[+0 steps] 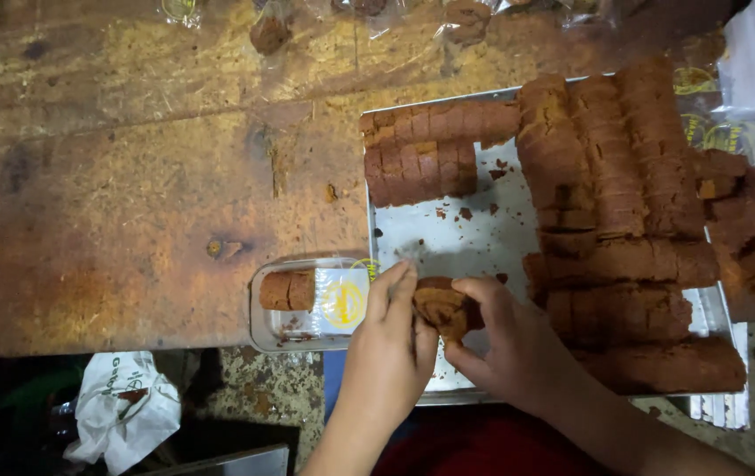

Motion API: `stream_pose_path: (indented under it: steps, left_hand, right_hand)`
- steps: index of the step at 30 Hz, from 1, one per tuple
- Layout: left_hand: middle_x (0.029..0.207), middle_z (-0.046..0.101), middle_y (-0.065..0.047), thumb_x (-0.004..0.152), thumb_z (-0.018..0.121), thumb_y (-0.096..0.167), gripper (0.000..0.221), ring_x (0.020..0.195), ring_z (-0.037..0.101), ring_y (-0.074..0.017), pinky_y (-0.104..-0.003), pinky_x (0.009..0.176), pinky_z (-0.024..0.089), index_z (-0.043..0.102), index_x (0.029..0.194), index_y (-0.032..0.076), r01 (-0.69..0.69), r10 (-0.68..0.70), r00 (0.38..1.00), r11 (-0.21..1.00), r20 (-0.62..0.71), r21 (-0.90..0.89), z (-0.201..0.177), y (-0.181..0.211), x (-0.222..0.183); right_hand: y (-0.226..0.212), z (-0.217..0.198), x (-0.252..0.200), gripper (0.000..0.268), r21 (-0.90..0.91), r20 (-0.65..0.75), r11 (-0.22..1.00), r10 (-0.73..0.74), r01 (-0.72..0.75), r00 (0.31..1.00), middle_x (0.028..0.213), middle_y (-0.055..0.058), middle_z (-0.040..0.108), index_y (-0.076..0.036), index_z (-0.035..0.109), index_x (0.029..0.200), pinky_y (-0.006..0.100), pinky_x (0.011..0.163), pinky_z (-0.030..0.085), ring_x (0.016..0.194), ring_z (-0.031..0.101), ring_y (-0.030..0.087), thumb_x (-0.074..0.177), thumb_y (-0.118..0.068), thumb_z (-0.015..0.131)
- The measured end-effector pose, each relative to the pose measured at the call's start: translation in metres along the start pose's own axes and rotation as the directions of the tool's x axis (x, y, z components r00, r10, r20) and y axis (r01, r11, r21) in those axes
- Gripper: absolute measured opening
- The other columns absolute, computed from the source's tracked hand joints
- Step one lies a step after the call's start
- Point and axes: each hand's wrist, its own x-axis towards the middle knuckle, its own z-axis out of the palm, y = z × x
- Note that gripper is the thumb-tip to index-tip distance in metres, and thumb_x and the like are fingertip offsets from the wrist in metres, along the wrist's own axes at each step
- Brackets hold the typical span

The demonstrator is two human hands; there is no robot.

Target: Packaging individual slices of cake into small plastic bags from a tray

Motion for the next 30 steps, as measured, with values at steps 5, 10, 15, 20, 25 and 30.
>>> stream_pose_path:
  steps: [5, 10, 15, 20, 25, 30]
  left_hand:
    - [0.149, 0.045, -0.024, 0.091, 0.054, 0.006, 0.053, 0.132, 0.055, -0.0418, -0.05, 0.096, 0.055, 0.047, 0.143, -0.006, -0.078, 0.077, 0.997, 0.99, 0.014, 0.118, 0.01, -0.003, -0.002]
    - [0.145, 0.049, -0.024, 0.101, 0.052, 0.01, 0.043, 0.133, 0.056, -0.0401, -0.048, 0.099, 0.056, 0.049, 0.141, -0.005, -0.165, 0.181, 0.979, 0.972, -0.088, 0.167, 0.007, 0.005, -0.001]
    - [0.147, 0.045, -0.025, 0.096, 0.053, 0.008, 0.049, 0.135, 0.054, -0.0408, -0.046, 0.109, 0.049, 0.047, 0.142, -0.007, -0.087, 0.088, 0.995, 0.996, -0.051, 0.02, 0.007, 0.011, 0.007]
    - [0.147, 0.047, -0.025, 0.099, 0.054, 0.008, 0.048, 0.135, 0.055, -0.0401, -0.046, 0.104, 0.056, 0.046, 0.145, -0.005, -0.173, 0.184, 0.978, 0.979, -0.1, 0.109, 0.016, 0.01, 0.003]
    - [0.145, 0.045, -0.03, 0.097, 0.057, 0.001, 0.052, 0.142, 0.05, -0.0437, -0.049, 0.123, 0.042, 0.042, 0.146, -0.003, -0.254, 0.229, 0.953, 0.961, -0.197, -0.11, -0.003, 0.013, 0.012]
    - [0.147, 0.048, -0.024, 0.103, 0.051, 0.001, 0.043, 0.14, 0.055, -0.0389, -0.043, 0.119, 0.048, 0.046, 0.145, -0.008, -0.434, 0.434, 0.901, 0.901, 0.026, 0.014, -0.013, 0.025, 0.009]
  right_hand:
    - [-0.009, -0.01, 0.009, 0.058, 0.013, 0.158, 0.998, -0.064, 0.063, 0.985, 0.115, 0.013, 0.062, -0.006, 0.048, 0.139, 0.038, 0.083, 0.053, 0.097, 0.068, 0.03, 0.086, -0.019, 0.069]
    - [-0.015, -0.019, 0.013, 0.052, -0.152, 0.253, 0.982, -0.075, 0.117, 0.964, 0.12, 0.01, 0.058, -0.009, 0.051, 0.141, 0.039, 0.082, 0.054, 0.102, 0.066, 0.028, 0.093, -0.026, 0.059]
    - [-0.011, -0.02, 0.017, 0.051, -0.152, 0.161, 0.961, -0.206, 0.23, 0.965, 0.122, 0.014, 0.058, -0.001, 0.05, 0.145, 0.037, 0.087, 0.055, 0.107, 0.065, 0.03, 0.097, -0.018, 0.059]
    - [-0.02, -0.035, 0.031, 0.054, -0.136, 0.259, 0.947, -0.25, 0.292, 0.933, 0.106, 0.014, 0.056, 0.001, 0.052, 0.139, 0.04, 0.085, 0.05, 0.093, 0.058, 0.032, 0.085, -0.004, 0.058]
    - [-0.015, -0.043, 0.025, 0.043, 0.169, 0.043, 0.926, -0.349, 0.337, 0.936, 0.122, 0.026, 0.061, 0.004, 0.041, 0.135, 0.045, 0.102, 0.052, 0.111, 0.063, 0.039, 0.098, -0.001, 0.062]
    - [-0.008, -0.045, 0.023, 0.028, -0.069, 0.037, 0.931, -0.356, 0.358, 0.934, 0.114, 0.017, 0.06, -0.002, 0.059, 0.126, 0.035, 0.092, 0.055, 0.103, 0.064, 0.029, 0.099, -0.003, 0.052]
